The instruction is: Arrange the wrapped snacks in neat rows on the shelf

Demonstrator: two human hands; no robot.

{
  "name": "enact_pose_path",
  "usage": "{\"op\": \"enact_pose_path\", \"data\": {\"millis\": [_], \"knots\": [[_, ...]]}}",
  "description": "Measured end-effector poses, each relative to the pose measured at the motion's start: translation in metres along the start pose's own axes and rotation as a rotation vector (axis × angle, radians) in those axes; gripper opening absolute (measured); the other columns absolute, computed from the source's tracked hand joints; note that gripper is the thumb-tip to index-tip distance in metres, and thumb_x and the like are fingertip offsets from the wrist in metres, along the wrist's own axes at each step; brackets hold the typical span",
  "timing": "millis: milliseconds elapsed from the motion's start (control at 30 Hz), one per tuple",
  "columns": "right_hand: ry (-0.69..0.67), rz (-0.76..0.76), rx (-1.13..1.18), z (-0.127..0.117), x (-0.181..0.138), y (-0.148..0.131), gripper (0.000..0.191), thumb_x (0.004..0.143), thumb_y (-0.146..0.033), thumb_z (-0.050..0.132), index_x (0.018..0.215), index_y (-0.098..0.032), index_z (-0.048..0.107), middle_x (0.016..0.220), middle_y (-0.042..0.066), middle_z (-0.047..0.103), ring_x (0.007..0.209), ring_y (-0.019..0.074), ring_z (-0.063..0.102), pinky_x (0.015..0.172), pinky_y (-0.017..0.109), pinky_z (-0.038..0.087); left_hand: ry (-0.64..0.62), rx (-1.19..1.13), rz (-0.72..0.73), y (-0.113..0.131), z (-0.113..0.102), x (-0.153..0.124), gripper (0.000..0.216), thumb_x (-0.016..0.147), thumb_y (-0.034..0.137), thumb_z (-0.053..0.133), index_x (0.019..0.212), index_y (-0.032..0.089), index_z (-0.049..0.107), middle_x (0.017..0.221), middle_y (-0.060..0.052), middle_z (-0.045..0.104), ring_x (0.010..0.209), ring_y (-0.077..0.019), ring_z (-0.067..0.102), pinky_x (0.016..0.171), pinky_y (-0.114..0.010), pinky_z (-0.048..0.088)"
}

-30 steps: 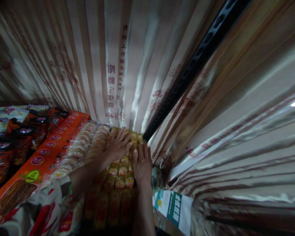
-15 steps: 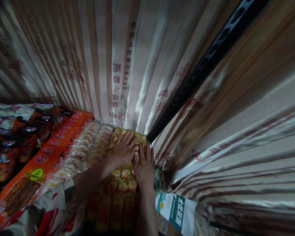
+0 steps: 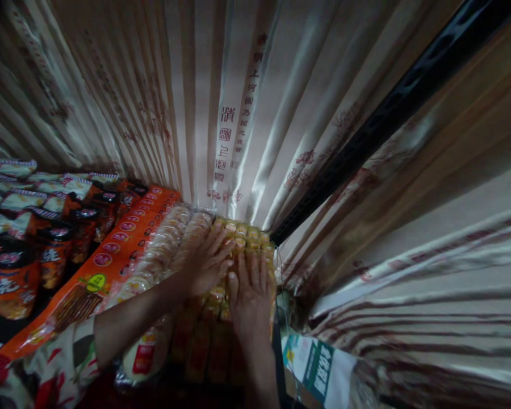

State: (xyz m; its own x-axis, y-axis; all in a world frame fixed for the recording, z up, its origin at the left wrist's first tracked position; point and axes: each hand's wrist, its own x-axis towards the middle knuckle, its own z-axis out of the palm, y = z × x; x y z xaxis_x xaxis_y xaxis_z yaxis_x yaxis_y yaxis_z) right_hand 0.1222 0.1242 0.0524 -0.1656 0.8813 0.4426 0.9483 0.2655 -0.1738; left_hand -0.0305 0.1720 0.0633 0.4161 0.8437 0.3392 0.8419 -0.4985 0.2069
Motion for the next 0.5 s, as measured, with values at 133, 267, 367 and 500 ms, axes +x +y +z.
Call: {"op": "enact_pose_path", "data": {"millis": [133, 267, 367, 500], "knots": [[-0.078, 0.008, -0.067, 0.016, -0.01, -0.015, 0.05, 0.096, -0.039, 0.026, 0.135, -0.016, 0.047, 0.144, 0.013, 0.041, 0.142, 0.0274, 0.017, 0.109, 0.051, 0.027, -0.017, 0.042, -0.067, -0.02, 0.01, -0.026, 0.049, 0.096, 0.041, 0.031, 0.139, 0.022, 0.04, 0.15, -0.01, 0.031, 0.141, -0.0265, 0.019, 0.114, -0.051, 0.017], [-0.081, -0.006, -0.097, 0.019, -0.008, -0.014, 0.052, 0.096, -0.041, 0.024, 0.134, -0.015, 0.049, 0.143, 0.014, 0.043, 0.141, 0.028, 0.02, 0.109, 0.05, 0.027, 0.0, 0.035, -0.053, -0.023, 0.015, -0.028, 0.048, 0.095, 0.042, 0.033, 0.137, 0.023, 0.043, 0.148, -0.01, 0.034, 0.141, -0.0259, 0.021, 0.114, -0.051, 0.018], [-0.074, -0.014, -0.09, 0.012, 0.01, -0.016, 0.053, 0.096, -0.043, 0.024, 0.137, -0.016, 0.046, 0.146, 0.012, 0.039, 0.142, 0.0278, 0.015, 0.111, 0.05, 0.024, 0.027, 0.043, -0.041, -0.028, 0.01, -0.018, 0.049, 0.095, 0.042, 0.031, 0.139, 0.021, 0.04, 0.15, -0.01, 0.03, 0.142, -0.0249, 0.016, 0.115, -0.049, 0.015], [-0.097, 0.009, -0.12, 0.016, 0.042, -0.028, 0.05, 0.096, -0.04, 0.03, 0.14, -0.02, 0.041, 0.15, 0.01, 0.033, 0.142, 0.0302, 0.016, 0.11, 0.05, 0.025, -0.008, 0.083, -0.162, -0.048, 0.006, -0.008, 0.052, 0.095, 0.042, 0.032, 0.142, 0.019, 0.035, 0.152, -0.01, 0.026, 0.142, -0.0281, 0.015, 0.114, -0.053, 0.014]]}}
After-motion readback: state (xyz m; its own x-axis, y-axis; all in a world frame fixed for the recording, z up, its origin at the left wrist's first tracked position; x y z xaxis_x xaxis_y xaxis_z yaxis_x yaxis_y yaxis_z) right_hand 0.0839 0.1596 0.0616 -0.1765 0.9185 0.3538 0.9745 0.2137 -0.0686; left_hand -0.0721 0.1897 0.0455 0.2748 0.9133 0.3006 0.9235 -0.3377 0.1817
